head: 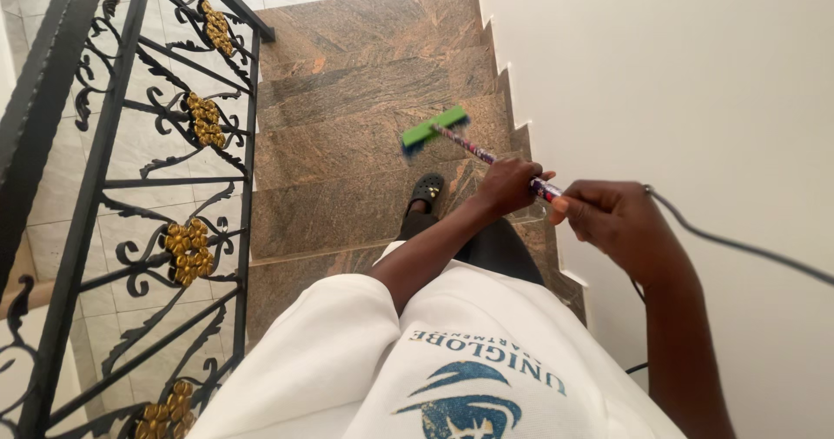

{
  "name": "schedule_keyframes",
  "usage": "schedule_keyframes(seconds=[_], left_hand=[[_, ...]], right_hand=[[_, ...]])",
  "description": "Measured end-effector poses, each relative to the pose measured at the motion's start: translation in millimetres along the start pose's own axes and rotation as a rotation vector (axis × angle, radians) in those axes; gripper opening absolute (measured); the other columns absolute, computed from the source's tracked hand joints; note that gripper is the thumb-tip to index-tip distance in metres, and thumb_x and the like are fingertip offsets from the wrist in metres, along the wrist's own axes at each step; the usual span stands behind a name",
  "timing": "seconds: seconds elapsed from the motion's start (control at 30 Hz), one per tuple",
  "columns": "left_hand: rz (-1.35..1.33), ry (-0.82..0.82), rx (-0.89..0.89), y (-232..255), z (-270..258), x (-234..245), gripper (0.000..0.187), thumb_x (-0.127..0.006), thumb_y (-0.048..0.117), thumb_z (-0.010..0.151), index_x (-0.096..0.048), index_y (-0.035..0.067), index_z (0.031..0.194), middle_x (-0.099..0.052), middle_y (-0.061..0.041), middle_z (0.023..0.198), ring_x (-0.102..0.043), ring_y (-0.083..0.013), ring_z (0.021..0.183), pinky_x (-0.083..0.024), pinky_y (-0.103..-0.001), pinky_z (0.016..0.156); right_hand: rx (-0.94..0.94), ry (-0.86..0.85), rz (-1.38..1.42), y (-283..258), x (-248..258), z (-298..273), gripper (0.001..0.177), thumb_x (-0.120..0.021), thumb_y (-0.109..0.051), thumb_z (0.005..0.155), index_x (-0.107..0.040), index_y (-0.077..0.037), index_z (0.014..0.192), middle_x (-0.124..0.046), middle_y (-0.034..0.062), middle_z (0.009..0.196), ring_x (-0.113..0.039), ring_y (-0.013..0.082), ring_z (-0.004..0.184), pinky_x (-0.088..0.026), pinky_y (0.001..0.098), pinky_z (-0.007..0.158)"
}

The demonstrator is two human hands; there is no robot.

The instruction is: The person sweeps the stairs using a broom.

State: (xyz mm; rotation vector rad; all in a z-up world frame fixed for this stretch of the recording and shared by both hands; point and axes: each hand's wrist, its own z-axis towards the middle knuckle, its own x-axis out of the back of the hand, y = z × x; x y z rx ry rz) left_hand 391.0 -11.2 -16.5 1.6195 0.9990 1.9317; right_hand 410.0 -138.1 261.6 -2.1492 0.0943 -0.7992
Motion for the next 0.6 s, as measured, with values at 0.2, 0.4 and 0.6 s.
schedule_keyframes(seconds=[0.2,0.4,0.6], left_hand=[[-0.110,0.025,-0.053,-104.9,6.1,-22.5,0.009,-0.074,0.019,0.075,-0.074,0.010,0.076,-0.072,-0.014,0.072,-0.071,-0.0340,0.072,-0.056,-0.049,0.068],[0.058,-0.153,0.021,-179.8,-11.1,-3.2,0.006,-0.073,0.018,0.078,-0.075,0.013,0.078,-0.073,-0.015,0.082,-0.072,-0.0358,0.081,-0.056,-0.049,0.070],[0.192,-0.207,-0.119,-176.4,17.6,18.5,0.007,-0.072,0.019,0.076,-0.077,0.014,0.078,-0.073,-0.013,0.076,-0.073,-0.0342,0.073,-0.057,-0.047,0.065]], right_hand=[[-0.090,-0.209,-0.023,7.2,-42.1,103.4,0.031,-0.068,-0.030,0.097,-0.079,-0.005,0.082,-0.047,0.0005,0.053,-0.035,0.0112,0.049,-0.030,0.0283,0.047],[0.115,-0.367,0.020,31.2,-113.0,146.6,0.028,-0.069,-0.031,0.092,-0.074,-0.005,0.085,-0.069,0.0000,0.070,-0.062,0.0096,0.061,-0.052,0.0258,0.057],[0.072,-0.227,0.041,32.4,-104.3,155.3,0.029,-0.071,-0.030,0.092,-0.075,-0.003,0.085,-0.071,0.0034,0.071,-0.063,0.0105,0.061,-0.055,0.0280,0.058]])
